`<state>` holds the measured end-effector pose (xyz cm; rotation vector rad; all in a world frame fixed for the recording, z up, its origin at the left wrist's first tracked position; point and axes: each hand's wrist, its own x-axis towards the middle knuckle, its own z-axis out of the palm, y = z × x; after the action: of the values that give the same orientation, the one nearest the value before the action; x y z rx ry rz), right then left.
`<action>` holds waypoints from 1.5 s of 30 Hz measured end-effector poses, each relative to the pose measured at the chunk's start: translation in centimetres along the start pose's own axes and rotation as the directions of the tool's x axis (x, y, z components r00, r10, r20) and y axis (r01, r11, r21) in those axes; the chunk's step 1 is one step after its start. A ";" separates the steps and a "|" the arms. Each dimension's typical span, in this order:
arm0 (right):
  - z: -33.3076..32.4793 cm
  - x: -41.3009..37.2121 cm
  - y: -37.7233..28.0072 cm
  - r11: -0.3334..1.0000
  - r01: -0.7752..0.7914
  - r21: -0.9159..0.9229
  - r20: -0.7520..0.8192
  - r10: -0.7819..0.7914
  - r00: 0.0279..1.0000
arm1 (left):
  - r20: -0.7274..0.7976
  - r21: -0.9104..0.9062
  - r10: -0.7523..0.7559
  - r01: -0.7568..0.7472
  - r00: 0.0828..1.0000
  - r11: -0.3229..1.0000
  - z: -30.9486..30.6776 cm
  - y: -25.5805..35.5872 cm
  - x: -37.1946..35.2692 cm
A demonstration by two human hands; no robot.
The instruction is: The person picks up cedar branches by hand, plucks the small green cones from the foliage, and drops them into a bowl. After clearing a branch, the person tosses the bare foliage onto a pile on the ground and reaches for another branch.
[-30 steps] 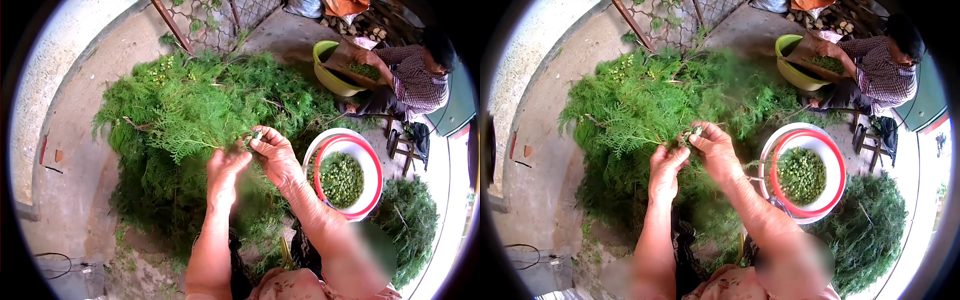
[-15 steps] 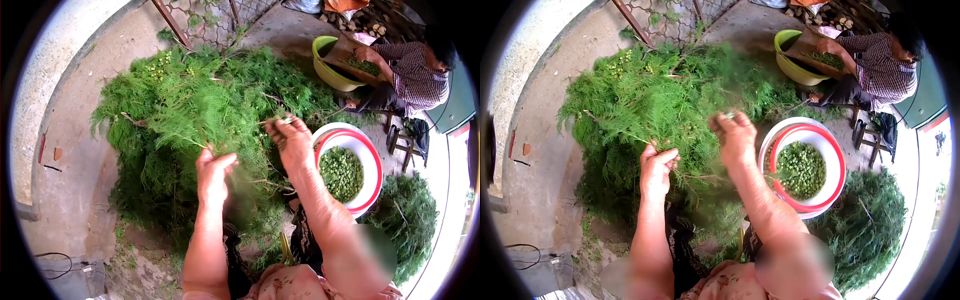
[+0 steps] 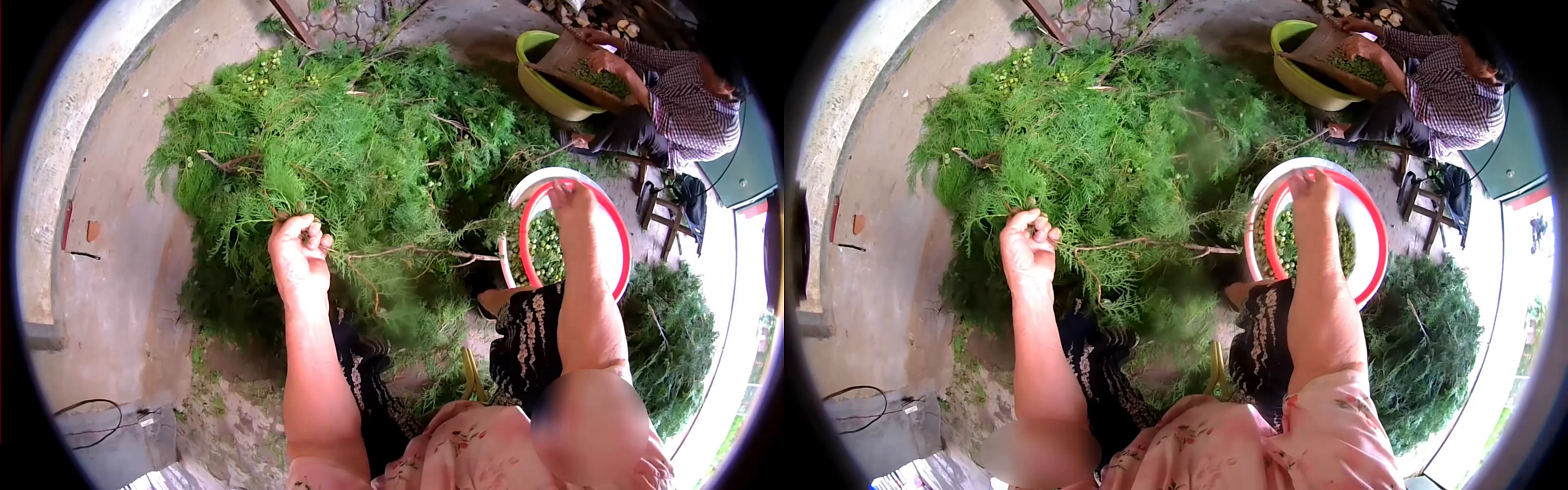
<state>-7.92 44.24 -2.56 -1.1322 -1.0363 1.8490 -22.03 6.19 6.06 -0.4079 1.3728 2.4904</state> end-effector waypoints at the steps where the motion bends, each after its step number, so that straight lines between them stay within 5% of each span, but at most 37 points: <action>1: 0.4 -0.4 0.4 0.989 -0.009 -0.146 0.224 0.042 0.974 | 0.029 -0.026 0.004 -0.004 1.000 1.000 0.0 0.2 -0.1; 2: 0.8 -0.8 0.7 0.959 0.048 -0.279 0.437 0.082 0.896 | 0.060 -0.052 0.009 -0.006 0.998 0.999 0.0 0.4 -0.1; 3: 3.7 -3.6 -0.7 0.955 -0.115 -0.274 0.486 0.240 0.840 | 0.076 -0.106 -0.003 0.011 0.997 0.994 -0.1 0.6 -0.1; 5: 5.4 -5.9 -0.7 0.722 0.224 -0.654 0.607 0.325 0.726 | 0.105 -0.215 -0.020 0.042 0.994 0.976 -0.2 1.0 0.1; 9: 5.9 -6.0 1.2 0.410 0.765 -0.498 0.833 0.470 0.290 | 0.004 -0.280 0.030 -0.028 1.000 0.960 0.1 1.6 0.2; 13: 7.1 -10.3 3.4 0.384 0.878 -0.286 0.892 0.442 0.097 | 0.037 -0.379 0.010 0.005 0.999 0.925 0.4 1.0 0.6; 15: 8.5 -13.5 3.1 0.095 0.942 -0.322 0.843 0.482 0.240 | 0.059 -0.420 -0.027 0.049 0.998 0.906 0.8 0.7 0.7; 17: 9.4 -15.1 3.5 0.056 0.941 -0.335 0.846 0.457 0.274 | 0.084 -0.453 -0.065 0.096 0.994 0.886 1.1 0.5 0.6; 21: 9.5 -14.8 6.6 0.277 0.896 -0.348 0.845 0.506 0.172 | 0.129 -0.501 -0.050 0.109 0.990 0.859 1.4 -0.3 1.1; 27: 10.4 -13.7 3.6 0.604 0.725 -0.332 0.935 0.113 0.335 | -0.037 -0.099 0.294 -0.296 0.955 0.950 1.1 1.3 0.2; 28: 10.4 -13.1 2.7 0.621 0.684 -0.383 0.917 0.170 0.360 | -0.061 -0.081 0.356 -0.360 0.933 0.930 1.0 1.7 0.1; 30: 9.8 -10.4 2.1 0.352 0.880 -0.317 0.942 0.227 0.249 | -0.133 -0.049 0.452 -0.461 0.882 0.886 0.7 2.5 -0.2; 32: 8.9 -9.0 1.1 0.369 0.729 -0.576 0.816 0.301 0.493 | -0.231 -0.016 0.459 -0.475 0.858 0.880 -0.1 2.7 -0.1; 34: 6.3 -8.4 1.8 0.822 0.299 -0.486 0.750 0.216 0.625 | -0.304 -0.020 0.372 -0.396 0.877 0.918 -0.5 2.5 0.1; 38: 5.8 -7.4 1.2 0.677 0.580 -0.454 0.798 0.018 0.602 | -0.330 0.090 0.150 -0.127 0.932 0.988 -1.0 1.7 0.6; 40: 7.4 -8.5 -1.3 0.860 0.160 -0.484 0.712 0.281 0.644 | -0.371 0.073 0.129 -0.110 0.920 0.991 -0.9 1.3 0.9; 41: 7.8 -10.7 -2.0 0.943 -0.017 -0.333 0.677 0.252 0.692 | -0.389 0.083 0.134 -0.110 0.912 0.990 -0.8 1.2 0.9; 45: 8.1 -10.6 -2.1 0.954 -0.081 -0.290 0.701 0.270 0.660 | -0.484 0.118 0.223 -0.190 0.846 0.975 0.0 0.5 0.3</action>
<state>-11.31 33.79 5.22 -0.5834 -1.6806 2.4830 -22.50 5.92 6.35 -0.9922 1.7629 2.6098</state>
